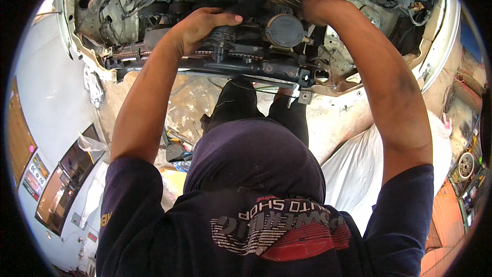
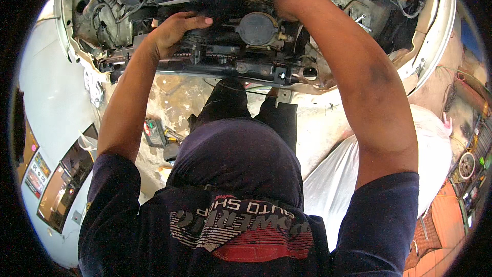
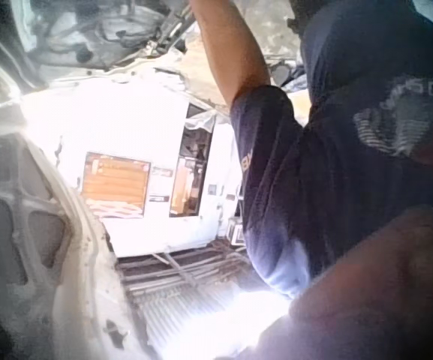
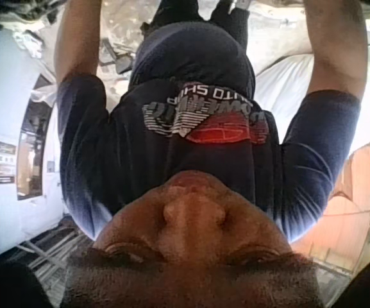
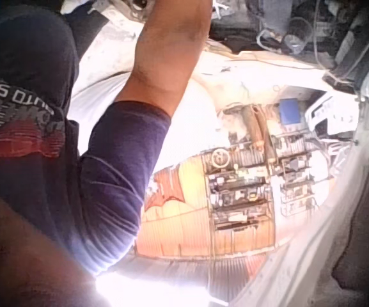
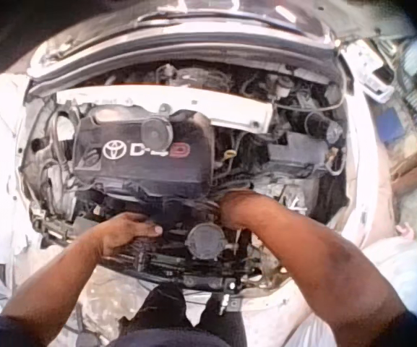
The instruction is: The person uses locking pliers to loosen a hose clamp and then pulls the rubber hose off of the engine fitting by hand.
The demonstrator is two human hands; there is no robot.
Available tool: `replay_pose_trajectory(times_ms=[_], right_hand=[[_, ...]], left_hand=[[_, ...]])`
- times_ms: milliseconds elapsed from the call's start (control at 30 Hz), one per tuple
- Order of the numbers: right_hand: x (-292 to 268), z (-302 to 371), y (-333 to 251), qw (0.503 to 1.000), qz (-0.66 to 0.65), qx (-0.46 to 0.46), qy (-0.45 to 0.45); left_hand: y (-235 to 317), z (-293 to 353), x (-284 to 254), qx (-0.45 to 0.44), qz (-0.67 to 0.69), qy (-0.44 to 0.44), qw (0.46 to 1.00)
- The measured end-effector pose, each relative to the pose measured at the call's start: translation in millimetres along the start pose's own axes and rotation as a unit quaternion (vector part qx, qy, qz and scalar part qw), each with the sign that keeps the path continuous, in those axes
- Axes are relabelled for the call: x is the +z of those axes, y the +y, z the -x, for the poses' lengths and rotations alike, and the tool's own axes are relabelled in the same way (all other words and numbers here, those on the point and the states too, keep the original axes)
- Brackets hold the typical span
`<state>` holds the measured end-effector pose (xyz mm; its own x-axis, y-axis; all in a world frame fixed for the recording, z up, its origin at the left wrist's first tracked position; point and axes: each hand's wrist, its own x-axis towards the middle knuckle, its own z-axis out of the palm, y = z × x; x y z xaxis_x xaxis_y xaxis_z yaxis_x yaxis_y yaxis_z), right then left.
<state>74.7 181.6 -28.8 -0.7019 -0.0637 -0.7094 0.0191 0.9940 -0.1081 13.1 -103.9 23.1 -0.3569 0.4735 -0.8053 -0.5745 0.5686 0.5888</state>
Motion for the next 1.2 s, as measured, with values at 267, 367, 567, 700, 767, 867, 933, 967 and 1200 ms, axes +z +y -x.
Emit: replay_pose_trajectory(times_ms=[267, 367, 567, 700, 767, 867, 933, 967, 1200], right_hand=[[-1.1, 8.2, 1.0, 0.998, -0.048, 0.044, -0.006], [-12.6, 12.5, -14.0, 0.997, -0.042, 0.065, -0.023], [-23.2, 20.2, -21.6, 0.996, -0.003, 0.073, -0.042], [-33.1, 26.3, -28.2, 0.996, 0.047, 0.052, -0.048], [-48.5, 37.2, -30.2, 0.997, 0.059, 0.039, -0.042], [-46.1, 25.6, -13.2, 0.983, 0.164, -0.012, -0.076], [-55.0, 30.1, -31.1, 0.984, 0.153, -0.007, -0.09], [-46.5, 25.9, -19.3, 0.982, 0.17, -0.012, -0.08], [-31.6, 35.8, 5.2, 0.995, -0.077, -0.049, 0.047]], left_hand=[[-3.4, 1.0, 14.7, 0.047, -0.154, 0.053, 0.985], [-1.6, -14.2, 10.2, 0.044, -0.146, 0.052, 0.987], [33.0, -38.8, 31.8, 0.038, -0.405, 0.054, 0.912], [21.5, -40.8, 49.5, 0.011, -0.48, 0.152, 0.864], [13.0, -32.8, 62.0, 0.022, -0.461, 0.187, 0.867], [15.7, -33.0, 59.1, 0.023, -0.44, 0.209, 0.873], [9.2, -36.2, 48.0, 0.015, -0.393, 0.178, 0.902], [13.8, -36.8, 47.1, 0.022, -0.358, 0.144, 0.923], [9.4, -49.8, 35.1, -0.013, -0.198, 0.102, 0.975]])
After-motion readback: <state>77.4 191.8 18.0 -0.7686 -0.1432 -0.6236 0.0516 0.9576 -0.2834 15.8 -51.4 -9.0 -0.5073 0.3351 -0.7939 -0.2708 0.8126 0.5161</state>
